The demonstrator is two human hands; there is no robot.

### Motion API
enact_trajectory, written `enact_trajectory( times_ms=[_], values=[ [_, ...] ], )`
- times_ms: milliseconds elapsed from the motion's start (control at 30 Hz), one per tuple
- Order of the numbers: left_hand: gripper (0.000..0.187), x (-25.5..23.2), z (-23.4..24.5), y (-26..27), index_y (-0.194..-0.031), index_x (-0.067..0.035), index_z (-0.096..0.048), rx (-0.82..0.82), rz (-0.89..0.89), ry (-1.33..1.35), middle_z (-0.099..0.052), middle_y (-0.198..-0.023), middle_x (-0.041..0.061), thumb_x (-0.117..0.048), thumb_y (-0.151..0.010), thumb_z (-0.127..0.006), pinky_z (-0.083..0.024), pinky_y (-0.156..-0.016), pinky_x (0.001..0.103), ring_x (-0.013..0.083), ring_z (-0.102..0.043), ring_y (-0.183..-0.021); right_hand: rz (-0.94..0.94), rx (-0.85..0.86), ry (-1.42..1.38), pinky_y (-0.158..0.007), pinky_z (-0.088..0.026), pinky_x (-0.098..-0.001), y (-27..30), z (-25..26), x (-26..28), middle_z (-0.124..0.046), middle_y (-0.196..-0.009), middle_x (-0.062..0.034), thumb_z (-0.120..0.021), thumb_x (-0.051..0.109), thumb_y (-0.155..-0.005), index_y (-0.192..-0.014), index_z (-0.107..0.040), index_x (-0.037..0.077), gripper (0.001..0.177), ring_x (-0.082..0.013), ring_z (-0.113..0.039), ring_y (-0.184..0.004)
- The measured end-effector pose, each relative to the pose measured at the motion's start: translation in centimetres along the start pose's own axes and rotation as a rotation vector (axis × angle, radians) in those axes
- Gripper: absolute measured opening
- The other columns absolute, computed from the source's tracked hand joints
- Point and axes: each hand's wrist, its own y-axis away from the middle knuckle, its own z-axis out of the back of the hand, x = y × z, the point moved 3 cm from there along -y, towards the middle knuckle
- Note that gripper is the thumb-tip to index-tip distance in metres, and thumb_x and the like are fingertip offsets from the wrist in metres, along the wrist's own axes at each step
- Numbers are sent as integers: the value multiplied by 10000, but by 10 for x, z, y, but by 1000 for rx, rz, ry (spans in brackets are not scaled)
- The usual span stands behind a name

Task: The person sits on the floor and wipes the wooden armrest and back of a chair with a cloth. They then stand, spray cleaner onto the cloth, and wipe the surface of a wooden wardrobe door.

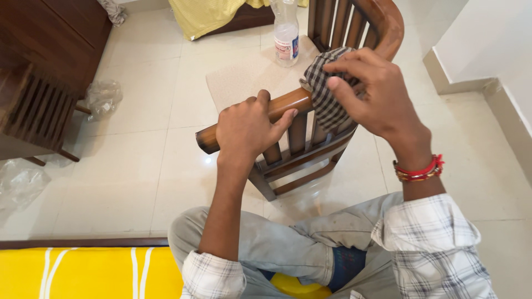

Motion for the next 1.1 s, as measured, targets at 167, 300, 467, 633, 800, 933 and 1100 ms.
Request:
enact_trajectory(
  times_ms=[167,300,467,633,800,933,1100],
  values=[
    [607,1,0,2,-843,-53,-670,-20,-2,13,-709,-671,141,-658,-874,-634,-559,-543,469,332,-708,-569,420,-1,264,-1114,-350,-573,-2,-19,14,-653,-1314,-131,-731,407,-920,-1298,-698,129,471,-369,-514,-1320],
    [570,-1,1,1,-878,-56,-667,1,-1,20,-709,-681,129,-626,-879,-641,-562,-555,468,328,-714,-580,424,-117,308,-1160,-362,-566,1,-63,13,-646,-1302,-101,-652,326,-1009,-1327,-707,147,369,-321,-547,-1306],
    [511,0,6,4,-915,-53,-656,-6,-48,42,-713,-701,126,-553,-834,-721,-559,-558,474,334,-718,-595,520,-210,332,-1125,-398,-517,5,-79,-9,-652,-1254,-69,-623,235,-1018,-1263,-722,155,276,-282,-561,-1290],
    [517,1,7,4,-948,-44,-650,22,-71,32,-710,-718,135,-515,-786,-786,-557,-548,473,342,-714,-601,339,-340,373,-1159,-360,-509,-2,-44,-59,-672,-1209,-79,-540,180,-1041,-1180,-746,116,257,-293,-555,-1300],
    [506,0,3,2,-921,-52,-647,30,-31,12,-709,-732,128,-518,-786,-793,-565,-586,467,336,-716,-624,195,-370,357,-1163,-331,-532,-5,-56,-52,-685,-1125,-70,-559,182,-1013,-1042,-752,100,211,-297,-557,-1254],
    [496,1,2,3,-926,-60,-656,3,-38,30,-713,-731,126,-491,-733,-806,-565,-577,475,335,-719,-621,255,-293,279,-1126,-356,-529,-2,-88,2,-691,-1110,-62,-593,216,-974,-1039,-752,113,200,-277,-577,-1190],
    [444,2,2,2,-955,-72,-655,-8,-37,37,-716,-742,112,-458,-780,-788,-566,-583,466,318,-725,-627,389,-288,296,-1033,-403,-490,-8,-90,17,-688,-1099,-42,-596,220,-970,-1019,-751,126,188,-253,-613,-1113]
  ],
)
